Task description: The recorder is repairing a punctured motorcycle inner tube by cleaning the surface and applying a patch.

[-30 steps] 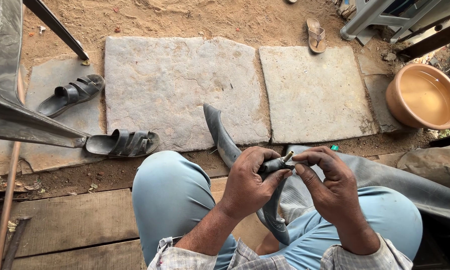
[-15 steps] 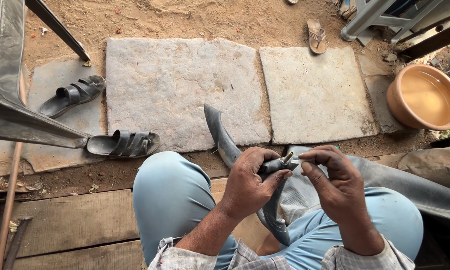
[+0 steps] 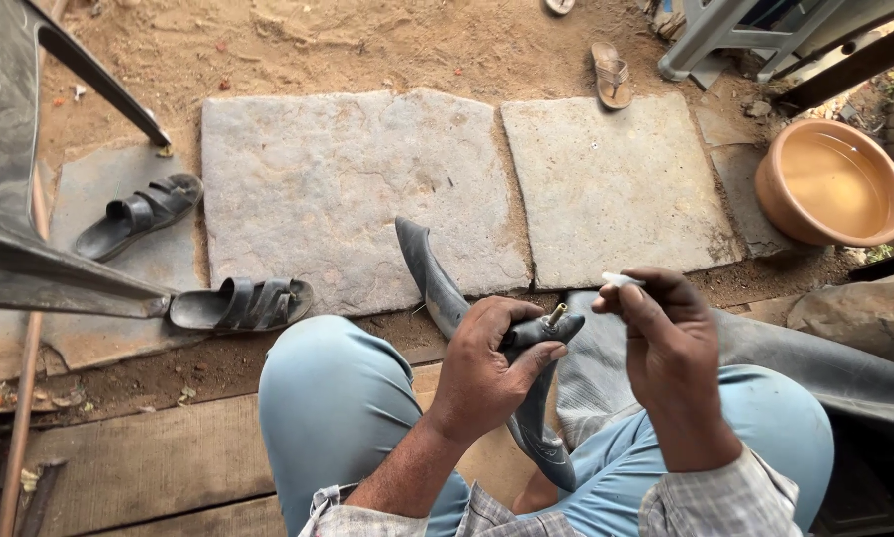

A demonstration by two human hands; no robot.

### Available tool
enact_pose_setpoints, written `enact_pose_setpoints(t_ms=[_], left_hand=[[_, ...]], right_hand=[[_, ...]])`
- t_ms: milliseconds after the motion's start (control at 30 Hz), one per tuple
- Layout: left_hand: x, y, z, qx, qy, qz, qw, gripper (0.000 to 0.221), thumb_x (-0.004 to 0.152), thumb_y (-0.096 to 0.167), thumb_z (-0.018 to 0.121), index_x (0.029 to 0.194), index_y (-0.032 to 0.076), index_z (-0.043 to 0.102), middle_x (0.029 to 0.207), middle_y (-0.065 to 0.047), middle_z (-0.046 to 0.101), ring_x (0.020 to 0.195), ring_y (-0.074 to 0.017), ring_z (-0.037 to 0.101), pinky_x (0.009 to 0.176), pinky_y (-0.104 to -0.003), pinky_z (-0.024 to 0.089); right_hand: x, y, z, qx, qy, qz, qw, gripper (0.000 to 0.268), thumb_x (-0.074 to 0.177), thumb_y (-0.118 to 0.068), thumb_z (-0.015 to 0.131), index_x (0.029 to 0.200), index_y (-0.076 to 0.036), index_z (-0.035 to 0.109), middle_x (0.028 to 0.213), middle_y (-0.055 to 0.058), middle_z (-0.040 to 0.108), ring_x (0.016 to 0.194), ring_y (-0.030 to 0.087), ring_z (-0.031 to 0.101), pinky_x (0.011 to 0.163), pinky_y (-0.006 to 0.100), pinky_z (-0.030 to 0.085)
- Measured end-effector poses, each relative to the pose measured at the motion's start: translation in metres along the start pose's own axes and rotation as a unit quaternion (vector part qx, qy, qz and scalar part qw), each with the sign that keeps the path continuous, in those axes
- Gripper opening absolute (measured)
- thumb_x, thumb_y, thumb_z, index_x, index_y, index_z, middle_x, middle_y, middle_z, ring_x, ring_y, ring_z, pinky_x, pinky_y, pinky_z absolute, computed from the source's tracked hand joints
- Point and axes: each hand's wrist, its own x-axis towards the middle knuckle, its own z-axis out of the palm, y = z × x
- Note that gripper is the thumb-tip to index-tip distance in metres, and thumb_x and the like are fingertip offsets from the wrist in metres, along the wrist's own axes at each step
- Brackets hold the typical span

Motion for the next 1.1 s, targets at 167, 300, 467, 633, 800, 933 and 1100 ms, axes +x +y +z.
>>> enact_pose_setpoints(t_ms=[167, 300, 467, 633, 800, 933, 1100], left_hand=[[0.001, -0.003, -0.001, 0.031, 0.008, 0.009, 0.999, 0.042, 0.082, 0.027, 0.087, 0.113, 0.004, 0.069, 0.109, -0.011, 0.069, 0.108, -0.0271, 0.066, 0.094, -0.038, 0.054], [0.001, -0.007, 0.001, 0.033, -0.002, -0.021, 0.999, 0.044, 0.082, 0.027, 0.087, 0.116, 0.006, 0.069, 0.112, -0.01, 0.07, 0.109, -0.0255, 0.067, 0.095, -0.037, 0.055], [0.0, -0.008, 0.006, -0.004, 0.006, -0.043, 0.999, 0.052, 0.081, 0.027, 0.087, 0.123, 0.006, 0.066, 0.114, -0.009, 0.069, 0.107, -0.0219, 0.07, 0.094, -0.034, 0.056], [0.005, 0.012, 0.001, 0.203, 0.053, -0.145, 0.967, 0.054, 0.068, 0.041, 0.1, 0.1, 0.005, 0.073, 0.093, -0.008, 0.071, 0.085, -0.0192, 0.068, 0.077, -0.033, 0.055], [0.011, 0.019, 0.001, 0.086, -0.015, -0.259, 0.962, 0.043, 0.077, 0.042, 0.087, 0.099, 0.006, 0.08, 0.085, -0.005, 0.077, 0.077, -0.0108, 0.071, 0.072, -0.03, 0.056], [0.011, -0.005, 0.01, -0.081, 0.005, -0.236, 0.968, 0.043, 0.091, 0.046, 0.069, 0.107, 0.007, 0.075, 0.092, -0.001, 0.077, 0.084, -0.0069, 0.069, 0.077, -0.026, 0.056], [0.016, -0.052, 0.016, -0.248, 0.01, -0.329, 0.911, 0.051, 0.101, 0.047, 0.059, 0.099, -0.001, 0.075, 0.088, -0.005, 0.073, 0.079, -0.0125, 0.061, 0.074, -0.028, 0.05]], right_hand=[[0.002, 0.033, -0.018, 0.138, 0.055, 0.1, 0.984, 0.014, 0.104, -0.005, 0.064, 0.116, -0.002, 0.069, 0.094, 0.014, 0.071, 0.086, 0.023, 0.069, 0.084, 0.038, 0.058], [0.0, 0.038, -0.015, 0.182, 0.063, 0.181, 0.965, 0.01, 0.101, -0.007, 0.062, 0.11, -0.004, 0.067, 0.088, 0.009, 0.068, 0.082, 0.021, 0.066, 0.077, 0.035, 0.055], [0.0, 0.035, -0.011, 0.272, 0.017, 0.182, 0.945, 0.005, 0.105, -0.008, 0.061, 0.106, -0.004, 0.064, 0.088, 0.007, 0.062, 0.081, 0.019, 0.059, 0.075, 0.03, 0.05], [-0.003, 0.035, -0.012, 0.28, 0.001, 0.141, 0.949, 0.012, 0.106, -0.008, 0.059, 0.115, -0.002, 0.063, 0.089, 0.009, 0.06, 0.078, 0.019, 0.056, 0.071, 0.028, 0.048], [-0.004, 0.029, -0.008, 0.281, 0.012, 0.137, 0.95, 0.012, 0.103, -0.009, 0.058, 0.112, -0.003, 0.064, 0.09, 0.01, 0.062, 0.08, 0.02, 0.058, 0.072, 0.029, 0.049], [-0.005, 0.034, -0.009, 0.286, 0.017, 0.14, 0.948, 0.01, 0.103, -0.01, 0.058, 0.108, -0.004, 0.064, 0.09, 0.011, 0.064, 0.08, 0.022, 0.059, 0.072, 0.032, 0.051], [-0.005, 0.034, -0.009, 0.312, 0.026, 0.149, 0.938, 0.013, 0.102, -0.01, 0.056, 0.11, -0.003, 0.064, 0.09, 0.011, 0.064, 0.081, 0.02, 0.059, 0.07, 0.031, 0.049]])
